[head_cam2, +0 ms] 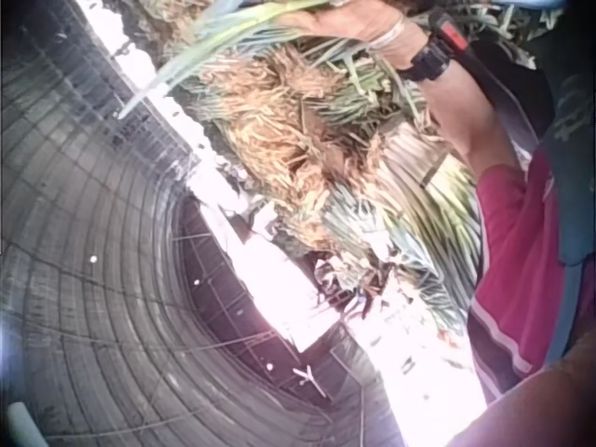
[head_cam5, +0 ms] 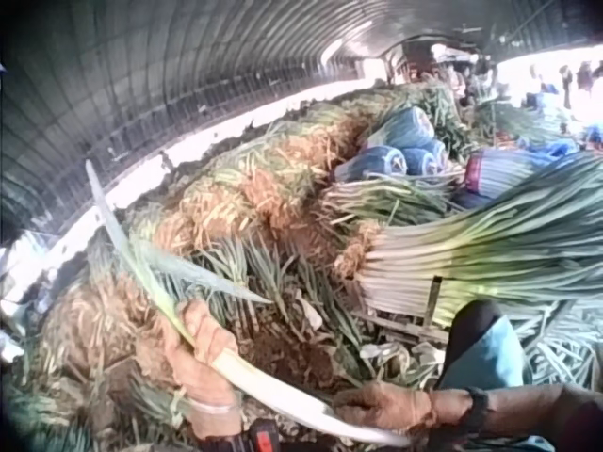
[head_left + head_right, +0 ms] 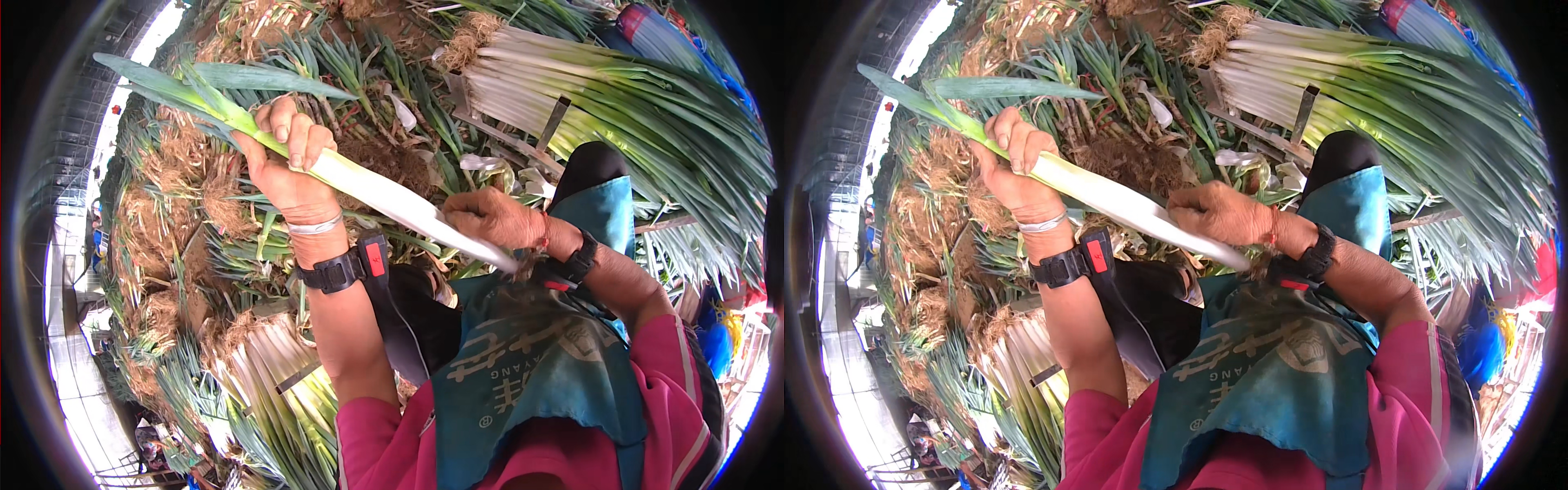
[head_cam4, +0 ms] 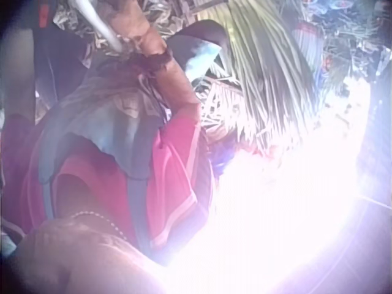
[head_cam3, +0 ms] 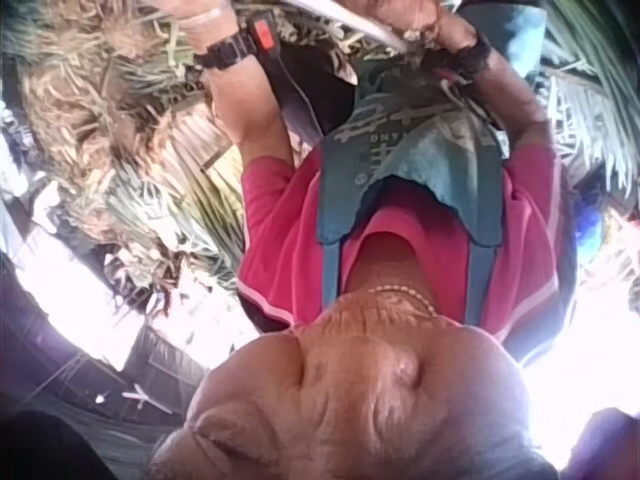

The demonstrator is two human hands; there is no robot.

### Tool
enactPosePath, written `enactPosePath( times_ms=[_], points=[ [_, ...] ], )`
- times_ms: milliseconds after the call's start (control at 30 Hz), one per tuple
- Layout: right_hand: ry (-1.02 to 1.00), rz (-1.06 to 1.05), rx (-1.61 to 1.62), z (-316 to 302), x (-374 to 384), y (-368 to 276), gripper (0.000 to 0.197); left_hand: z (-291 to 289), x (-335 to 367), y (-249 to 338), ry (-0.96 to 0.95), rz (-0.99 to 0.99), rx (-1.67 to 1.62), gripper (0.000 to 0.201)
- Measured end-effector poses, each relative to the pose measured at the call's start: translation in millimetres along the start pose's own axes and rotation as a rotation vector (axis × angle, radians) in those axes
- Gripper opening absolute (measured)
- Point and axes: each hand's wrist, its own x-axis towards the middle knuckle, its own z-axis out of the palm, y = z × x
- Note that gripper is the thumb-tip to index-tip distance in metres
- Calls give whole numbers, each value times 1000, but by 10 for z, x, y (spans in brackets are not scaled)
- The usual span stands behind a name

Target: The person peels the outer layers from leeks by hand, one at a time, and places each cleaned leek onto a stack on a metal rack.

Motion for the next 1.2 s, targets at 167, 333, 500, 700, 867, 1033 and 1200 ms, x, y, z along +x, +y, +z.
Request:
enactPosePath(
  times_ms=[167,333,500,700,867,1033,1200],
  points=[
    [93,-208,-96,68,-40,-76,24,28,43,-106,32,-41,20,36],
    [11,-61,85,50,-11,-48,24,33,62,-268,24,-68,-32,36],
    [-366,104,178,173,-64,170,32,120,60,-432,25,-74,38,37],
    [-336,344,548,321,-281,643,38,179,71,-347,15,-93,9,28],
    [-131,350,1656,173,-20,599,23,38,9,104,51,103,34,25],
    [-466,287,1706,109,-108,342,15,-318,-203,563,120,180,-127,27],
    [-439,398,1514,-83,-692,314,28,-545,-533,1132,345,264,-59,34]
  ],
)
